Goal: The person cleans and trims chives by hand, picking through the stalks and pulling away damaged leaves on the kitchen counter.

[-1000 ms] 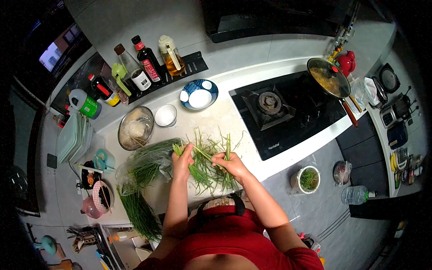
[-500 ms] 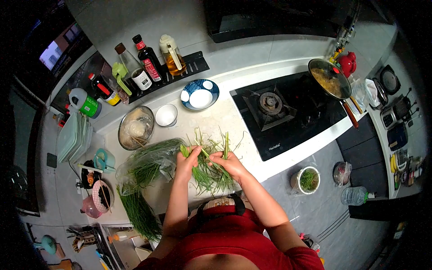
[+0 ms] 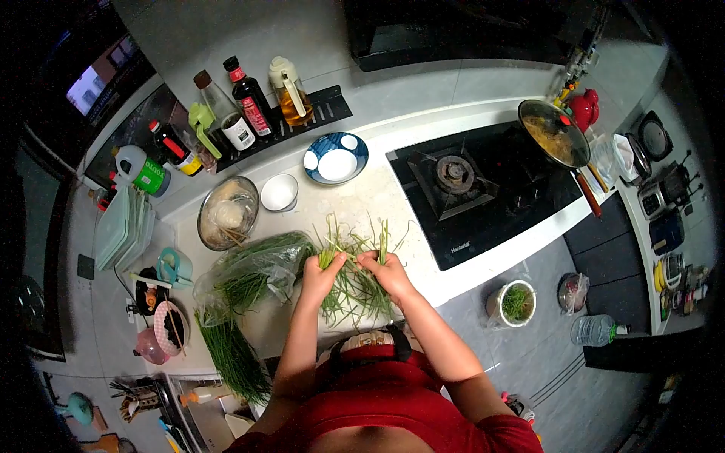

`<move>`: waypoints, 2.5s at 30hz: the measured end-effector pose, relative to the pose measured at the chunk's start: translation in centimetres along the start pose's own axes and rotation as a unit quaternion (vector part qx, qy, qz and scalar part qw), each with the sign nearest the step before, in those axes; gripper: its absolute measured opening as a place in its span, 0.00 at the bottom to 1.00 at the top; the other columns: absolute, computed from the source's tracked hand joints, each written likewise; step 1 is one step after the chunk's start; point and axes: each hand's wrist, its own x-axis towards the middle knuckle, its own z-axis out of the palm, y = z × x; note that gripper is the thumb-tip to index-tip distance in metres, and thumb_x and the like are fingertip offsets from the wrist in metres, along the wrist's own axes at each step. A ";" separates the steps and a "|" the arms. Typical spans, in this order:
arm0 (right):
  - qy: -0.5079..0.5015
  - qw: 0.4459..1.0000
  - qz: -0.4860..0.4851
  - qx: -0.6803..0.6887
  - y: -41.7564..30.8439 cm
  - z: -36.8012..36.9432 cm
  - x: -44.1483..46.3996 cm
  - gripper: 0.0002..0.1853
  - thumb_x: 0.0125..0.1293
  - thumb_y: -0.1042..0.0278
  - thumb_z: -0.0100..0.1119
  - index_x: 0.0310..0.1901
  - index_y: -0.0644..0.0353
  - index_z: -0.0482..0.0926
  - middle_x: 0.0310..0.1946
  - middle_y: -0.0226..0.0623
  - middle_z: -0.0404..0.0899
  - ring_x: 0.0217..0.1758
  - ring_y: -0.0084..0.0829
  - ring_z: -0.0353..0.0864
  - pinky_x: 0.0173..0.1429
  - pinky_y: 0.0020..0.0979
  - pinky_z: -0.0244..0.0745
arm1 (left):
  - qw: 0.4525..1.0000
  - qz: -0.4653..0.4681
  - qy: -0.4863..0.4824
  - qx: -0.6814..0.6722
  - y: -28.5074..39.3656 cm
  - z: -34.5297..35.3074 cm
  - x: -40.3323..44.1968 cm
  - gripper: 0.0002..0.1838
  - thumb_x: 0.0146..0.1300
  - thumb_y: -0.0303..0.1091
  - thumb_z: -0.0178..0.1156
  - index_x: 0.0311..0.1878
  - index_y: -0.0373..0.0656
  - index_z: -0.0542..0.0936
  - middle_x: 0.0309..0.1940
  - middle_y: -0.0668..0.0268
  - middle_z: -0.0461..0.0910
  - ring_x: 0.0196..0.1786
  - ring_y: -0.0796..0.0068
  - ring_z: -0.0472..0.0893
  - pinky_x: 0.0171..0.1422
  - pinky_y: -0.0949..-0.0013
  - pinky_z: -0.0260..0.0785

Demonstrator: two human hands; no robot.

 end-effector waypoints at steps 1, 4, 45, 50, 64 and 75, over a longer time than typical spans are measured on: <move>-0.002 1.000 0.008 0.005 0.0 -0.1 0.0 0.08 0.60 0.67 0.55 0.35 0.63 0.77 0.29 0.30 0.78 0.28 0.18 0.71 0.35 0.19 0.66 | 1.000 -0.009 -0.005 -0.015 0.1 0.0 0.0 0.12 0.56 0.36 0.60 0.28 0.35 0.78 0.19 0.70 0.75 0.23 0.83 0.70 0.28 0.74 0.63; -0.024 1.000 0.004 0.018 -0.6 0.0 -0.5 0.08 0.59 0.66 0.56 0.36 0.62 0.77 0.28 0.29 0.77 0.26 0.17 0.69 0.30 0.19 0.64 | 0.998 -0.026 -0.020 -0.046 0.4 -0.1 -0.1 0.11 0.56 0.35 0.60 0.27 0.35 0.78 0.18 0.72 0.74 0.23 0.84 0.69 0.27 0.75 0.61; -0.111 0.985 0.094 -0.089 -0.5 -0.3 0.0 0.16 0.67 0.58 0.43 0.41 0.62 0.75 0.31 0.28 0.76 0.23 0.16 0.66 0.23 0.18 0.62 | 0.997 0.047 -0.005 -0.063 2.8 0.5 -0.4 0.10 0.59 0.35 0.57 0.32 0.37 0.76 0.21 0.72 0.73 0.24 0.84 0.71 0.27 0.78 0.63; -0.196 0.971 0.085 -0.110 -0.4 0.1 -0.5 0.17 0.66 0.56 0.45 0.38 0.64 0.74 0.28 0.33 0.76 0.22 0.18 0.67 0.23 0.20 0.62 | 0.997 -0.034 -0.006 -0.069 1.5 2.1 -0.6 0.08 0.56 0.31 0.60 0.33 0.34 0.78 0.17 0.70 0.74 0.19 0.85 0.70 0.22 0.79 0.61; -0.042 0.999 0.018 -0.012 -0.8 -0.1 -1.0 0.14 0.65 0.59 0.48 0.38 0.61 0.77 0.26 0.28 0.75 0.21 0.19 0.67 0.26 0.20 0.62 | 0.974 -0.107 -0.036 -0.194 2.0 0.5 -0.9 0.13 0.61 0.36 0.55 0.39 0.34 0.78 0.15 0.76 0.66 0.16 0.89 0.59 0.19 0.80 0.50; -0.056 0.998 0.015 0.003 -1.8 0.7 -1.6 0.07 0.60 0.65 0.56 0.31 0.59 0.77 0.23 0.26 0.76 0.14 0.12 0.56 0.18 0.17 0.49 | 0.993 -0.053 -0.015 -0.103 2.8 0.8 -1.5 0.11 0.55 0.35 0.61 0.33 0.35 0.79 0.20 0.72 0.76 0.20 0.88 0.67 0.22 0.80 0.56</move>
